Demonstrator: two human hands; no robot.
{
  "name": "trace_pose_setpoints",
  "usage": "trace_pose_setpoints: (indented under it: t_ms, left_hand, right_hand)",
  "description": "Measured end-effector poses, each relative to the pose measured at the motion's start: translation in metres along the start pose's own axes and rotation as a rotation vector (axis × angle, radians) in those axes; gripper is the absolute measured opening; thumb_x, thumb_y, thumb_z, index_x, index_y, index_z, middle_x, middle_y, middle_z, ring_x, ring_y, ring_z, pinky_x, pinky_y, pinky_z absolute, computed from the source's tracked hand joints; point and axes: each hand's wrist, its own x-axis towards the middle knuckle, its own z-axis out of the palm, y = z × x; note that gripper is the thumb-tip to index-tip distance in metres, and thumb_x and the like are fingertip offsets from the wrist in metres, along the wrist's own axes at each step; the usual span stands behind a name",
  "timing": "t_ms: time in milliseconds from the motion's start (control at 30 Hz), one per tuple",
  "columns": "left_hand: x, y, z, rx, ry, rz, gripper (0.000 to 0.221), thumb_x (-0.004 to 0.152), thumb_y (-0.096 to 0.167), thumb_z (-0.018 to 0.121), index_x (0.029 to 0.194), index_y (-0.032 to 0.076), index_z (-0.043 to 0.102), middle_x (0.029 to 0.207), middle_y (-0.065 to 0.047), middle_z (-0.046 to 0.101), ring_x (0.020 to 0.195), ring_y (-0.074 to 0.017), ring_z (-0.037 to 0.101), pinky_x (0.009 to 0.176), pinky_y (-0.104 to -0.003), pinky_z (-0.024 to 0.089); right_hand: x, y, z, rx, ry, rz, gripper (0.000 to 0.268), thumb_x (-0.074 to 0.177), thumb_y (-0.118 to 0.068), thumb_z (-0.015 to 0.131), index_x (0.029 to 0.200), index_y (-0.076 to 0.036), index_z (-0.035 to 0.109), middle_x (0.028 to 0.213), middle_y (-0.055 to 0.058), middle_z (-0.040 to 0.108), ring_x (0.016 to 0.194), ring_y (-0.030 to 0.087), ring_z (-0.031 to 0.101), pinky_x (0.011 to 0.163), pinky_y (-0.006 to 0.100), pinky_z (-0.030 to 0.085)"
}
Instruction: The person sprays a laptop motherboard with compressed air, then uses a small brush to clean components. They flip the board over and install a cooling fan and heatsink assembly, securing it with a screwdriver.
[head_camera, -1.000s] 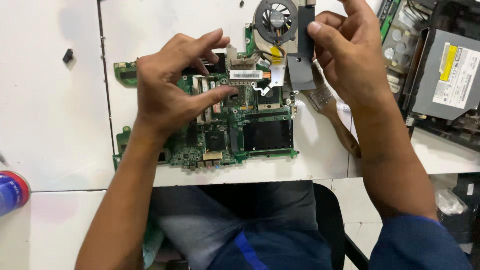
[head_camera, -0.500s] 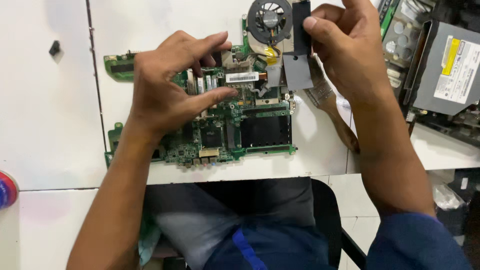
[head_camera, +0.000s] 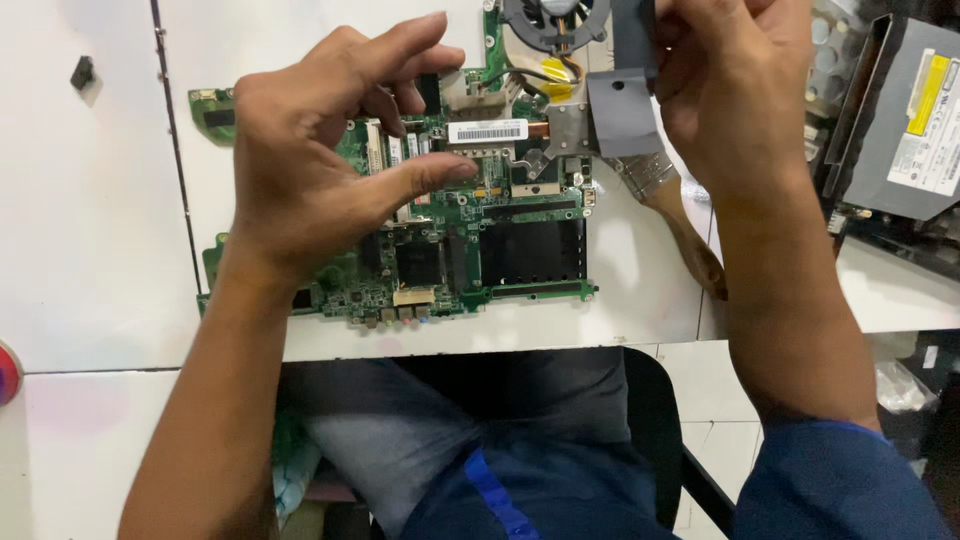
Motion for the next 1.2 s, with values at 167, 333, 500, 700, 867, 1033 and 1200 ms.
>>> trace_pose_setpoints:
  t_ms: [167, 333, 500, 700, 867, 1033, 1200]
  left_hand:
    - [0.002, 0.003, 0.001, -0.075, 0.031, -0.063, 0.08, 0.095, -0.003, 0.104, 0.156, -0.007, 0.051, 0.137, -0.031, 0.073, 0.113, -0.0275, 0.068, 0.099, -0.033, 0.062]
    - [0.0, -0.001, -0.001, -0.066, 0.017, -0.054, 0.085, 0.095, -0.002, 0.106, 0.157, -0.01, 0.049, 0.141, -0.035, 0.072, 0.109, -0.0288, 0.065, 0.101, -0.035, 0.065]
    - [0.0, -0.005, -0.001, -0.056, 0.013, -0.019, 0.081, 0.095, -0.002, 0.107, 0.156, -0.005, 0.053, 0.141, -0.031, 0.074, 0.108, -0.0267, 0.066, 0.1, -0.035, 0.065]
    - [0.003, 0.003, -0.001, -0.095, 0.036, -0.034, 0.074, 0.089, -0.012, 0.105, 0.145, -0.018, 0.057, 0.137, -0.036, 0.07, 0.108, -0.0315, 0.072, 0.101, -0.037, 0.069]
    - [0.006, 0.003, -0.001, -0.047, 0.034, 0.011, 0.072, 0.089, -0.009, 0.106, 0.142, -0.018, 0.058, 0.134, -0.036, 0.072, 0.107, -0.0329, 0.076, 0.101, -0.039, 0.071]
    - [0.008, 0.006, 0.003, -0.031, 0.025, -0.013, 0.066, 0.088, 0.0, 0.105, 0.136, -0.018, 0.064, 0.123, -0.035, 0.075, 0.105, -0.0338, 0.077, 0.097, -0.036, 0.071]
    - [0.009, -0.003, 0.011, 0.132, -0.001, 0.089, 0.046, 0.099, 0.013, 0.101, 0.13, -0.01, 0.076, 0.133, -0.027, 0.074, 0.119, -0.0383, 0.069, 0.083, -0.04, 0.064]
  right_hand:
    - [-0.001, -0.011, 0.015, 0.015, 0.0, 0.001, 0.018, 0.111, -0.011, 0.07, 0.099, -0.016, 0.057, 0.093, -0.002, 0.062, 0.087, 0.012, 0.063, 0.077, 0.028, 0.053]
    - [0.0, 0.004, 0.004, -0.014, -0.004, -0.023, 0.022, 0.113, -0.002, 0.07, 0.102, -0.015, 0.056, 0.088, -0.004, 0.052, 0.08, 0.01, 0.054, 0.071, 0.029, 0.046]
    - [-0.001, -0.002, 0.008, -0.005, -0.036, -0.078, 0.017, 0.113, -0.004, 0.073, 0.108, -0.014, 0.06, 0.095, -0.005, 0.061, 0.091, 0.012, 0.067, 0.081, 0.032, 0.06]
    - [-0.003, 0.001, 0.002, -0.083, -0.087, -0.032, 0.014, 0.114, -0.018, 0.074, 0.107, -0.016, 0.063, 0.1, -0.007, 0.066, 0.097, 0.01, 0.07, 0.086, 0.028, 0.065]
    - [-0.001, -0.006, 0.009, -0.084, -0.09, -0.045, 0.013, 0.115, -0.009, 0.07, 0.107, -0.013, 0.06, 0.1, -0.004, 0.064, 0.092, 0.01, 0.068, 0.084, 0.027, 0.064]
    - [-0.003, -0.001, 0.008, -0.128, -0.03, 0.001, 0.012, 0.113, -0.008, 0.073, 0.106, -0.009, 0.063, 0.096, 0.0, 0.068, 0.09, 0.012, 0.073, 0.082, 0.027, 0.067]
    - [0.0, 0.004, -0.002, -0.137, -0.033, -0.022, 0.017, 0.115, -0.006, 0.072, 0.119, -0.012, 0.056, 0.115, 0.003, 0.071, 0.111, 0.017, 0.077, 0.097, 0.032, 0.071]
